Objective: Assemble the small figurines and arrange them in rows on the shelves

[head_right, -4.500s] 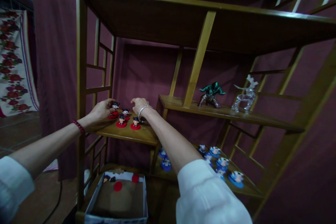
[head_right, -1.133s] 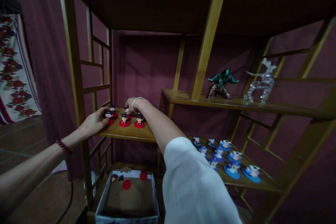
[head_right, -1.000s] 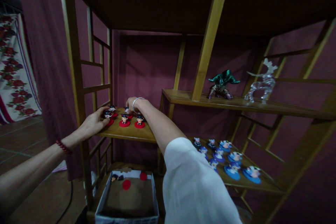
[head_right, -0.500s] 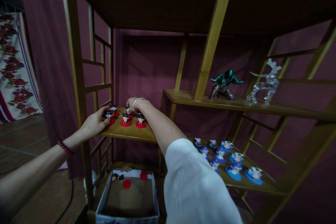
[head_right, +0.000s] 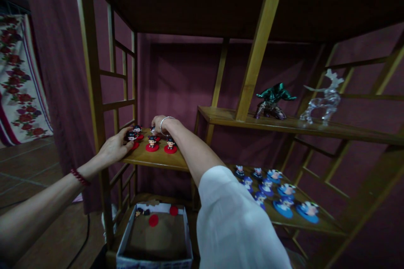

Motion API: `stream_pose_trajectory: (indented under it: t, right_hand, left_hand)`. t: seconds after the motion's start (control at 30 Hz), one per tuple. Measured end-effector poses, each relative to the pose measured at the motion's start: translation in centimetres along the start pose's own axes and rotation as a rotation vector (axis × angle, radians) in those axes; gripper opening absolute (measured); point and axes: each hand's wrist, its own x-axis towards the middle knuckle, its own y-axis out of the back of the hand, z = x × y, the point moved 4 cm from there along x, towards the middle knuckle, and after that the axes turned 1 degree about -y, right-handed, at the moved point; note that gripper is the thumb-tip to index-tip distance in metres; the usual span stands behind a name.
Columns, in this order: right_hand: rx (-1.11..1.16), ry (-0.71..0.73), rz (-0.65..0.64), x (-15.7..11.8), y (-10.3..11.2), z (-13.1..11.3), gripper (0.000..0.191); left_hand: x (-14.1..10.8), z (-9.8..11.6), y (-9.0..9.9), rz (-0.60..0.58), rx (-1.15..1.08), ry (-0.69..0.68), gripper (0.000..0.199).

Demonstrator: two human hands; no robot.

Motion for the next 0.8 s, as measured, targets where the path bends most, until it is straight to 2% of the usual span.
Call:
stream_pose_trajectory:
  t: [0.3,0.6,0.8]
  right_hand:
    - [0.009,0.003,-0.019,-0.52,0.15,-0.97,0.04]
    - [0.025,-0.002,-0.021,0.26,-0.25,-0.73,0.041]
    - [0.014,0.001,-0.025,0.18,0.23,-0.41,0.052]
  left_hand:
    - [0.0,0.02,-0.07,-0.005,-0.019,-0.005,0.053]
    - [-0.03,0.15,0.13,-0.006,0.003,0.005,0.052]
    - [0.0,0.05,0.03,-0.005,-0.001,-0.008,0.053]
